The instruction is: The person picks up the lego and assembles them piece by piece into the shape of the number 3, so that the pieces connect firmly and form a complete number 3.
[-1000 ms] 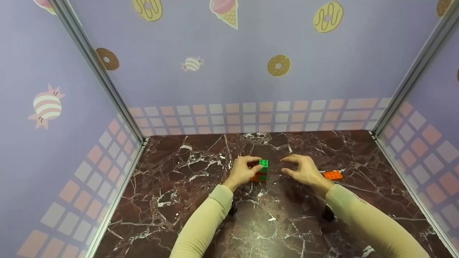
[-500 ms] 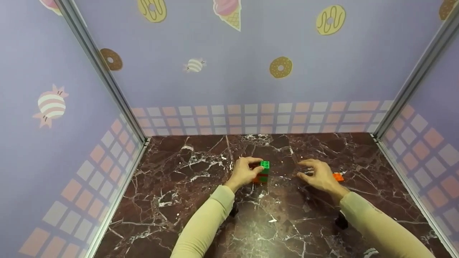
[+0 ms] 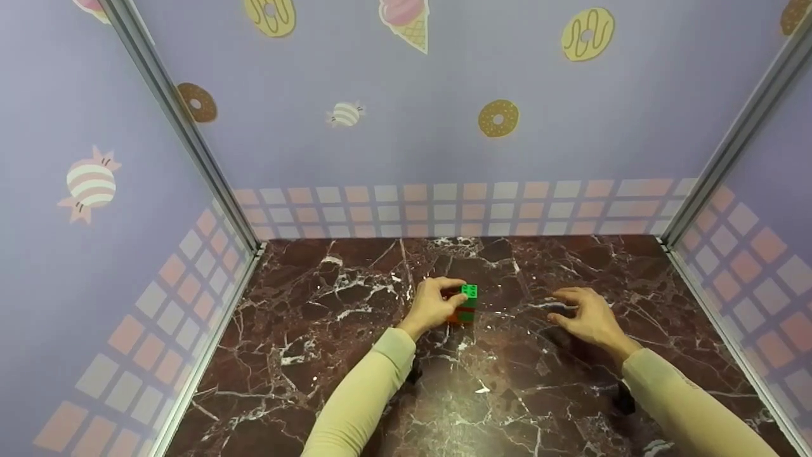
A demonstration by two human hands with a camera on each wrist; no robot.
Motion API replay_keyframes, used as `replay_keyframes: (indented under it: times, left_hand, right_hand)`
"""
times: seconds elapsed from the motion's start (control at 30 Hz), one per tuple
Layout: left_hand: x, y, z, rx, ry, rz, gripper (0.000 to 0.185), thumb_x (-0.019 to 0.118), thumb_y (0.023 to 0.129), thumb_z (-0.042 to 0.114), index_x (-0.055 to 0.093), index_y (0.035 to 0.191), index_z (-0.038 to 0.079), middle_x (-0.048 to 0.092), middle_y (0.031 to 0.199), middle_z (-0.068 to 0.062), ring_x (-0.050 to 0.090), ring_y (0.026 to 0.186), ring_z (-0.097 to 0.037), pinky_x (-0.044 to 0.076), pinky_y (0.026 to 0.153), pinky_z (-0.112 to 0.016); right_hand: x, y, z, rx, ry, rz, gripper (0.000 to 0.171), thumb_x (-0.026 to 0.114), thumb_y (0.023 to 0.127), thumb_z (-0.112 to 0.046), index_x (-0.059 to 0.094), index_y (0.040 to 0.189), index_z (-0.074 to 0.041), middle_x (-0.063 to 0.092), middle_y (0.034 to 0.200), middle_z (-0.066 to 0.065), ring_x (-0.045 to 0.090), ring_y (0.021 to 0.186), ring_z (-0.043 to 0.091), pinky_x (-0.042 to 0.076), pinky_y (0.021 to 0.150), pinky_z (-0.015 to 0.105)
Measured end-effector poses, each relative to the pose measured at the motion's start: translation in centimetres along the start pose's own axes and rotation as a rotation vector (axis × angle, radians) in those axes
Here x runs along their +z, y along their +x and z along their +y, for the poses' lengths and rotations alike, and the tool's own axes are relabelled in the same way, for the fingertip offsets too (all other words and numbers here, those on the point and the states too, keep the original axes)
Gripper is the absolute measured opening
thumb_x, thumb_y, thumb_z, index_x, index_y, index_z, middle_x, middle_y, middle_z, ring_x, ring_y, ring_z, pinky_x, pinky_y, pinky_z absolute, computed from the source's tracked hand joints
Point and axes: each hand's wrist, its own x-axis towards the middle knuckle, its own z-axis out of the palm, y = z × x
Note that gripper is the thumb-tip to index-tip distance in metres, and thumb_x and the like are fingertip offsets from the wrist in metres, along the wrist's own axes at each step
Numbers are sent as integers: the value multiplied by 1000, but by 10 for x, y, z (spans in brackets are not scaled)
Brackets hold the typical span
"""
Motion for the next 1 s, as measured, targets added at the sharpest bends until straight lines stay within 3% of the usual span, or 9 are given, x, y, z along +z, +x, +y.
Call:
replay_keyframes:
  times: [0.5, 0.7, 1.0]
  left_hand:
    - [2, 0, -2, 21, 36, 13, 30, 84, 101, 14, 84, 129, 4, 85, 124, -17, 82, 110, -36, 67, 97, -46]
    - [3, -1, -1, -1, 20, 5, 32, 83, 101, 13, 82, 132, 2, 84, 127, -16, 81, 110, -33, 67, 98, -44]
    - [2, -1, 0, 5, 22, 10, 31, 83, 101, 13, 83, 131, 4, 85, 126, -16, 81, 111, -32, 67, 99, -43]
  right_hand:
    - [-12, -21, 30, 62, -15, -18, 54, 90, 85, -22, 79, 134, -1, 74, 144, 27, 64, 134, 56, 48, 114, 73]
    - [-18, -23, 41, 104, -58, -64, 59, 90, 83, -19, 77, 138, -1, 71, 148, 28, 63, 133, 56, 50, 110, 74]
    - [-21, -22, 52, 81, -88, -107, 52, 85, 86, -7, 76, 136, 2, 72, 142, 31, 67, 126, 60, 52, 107, 75]
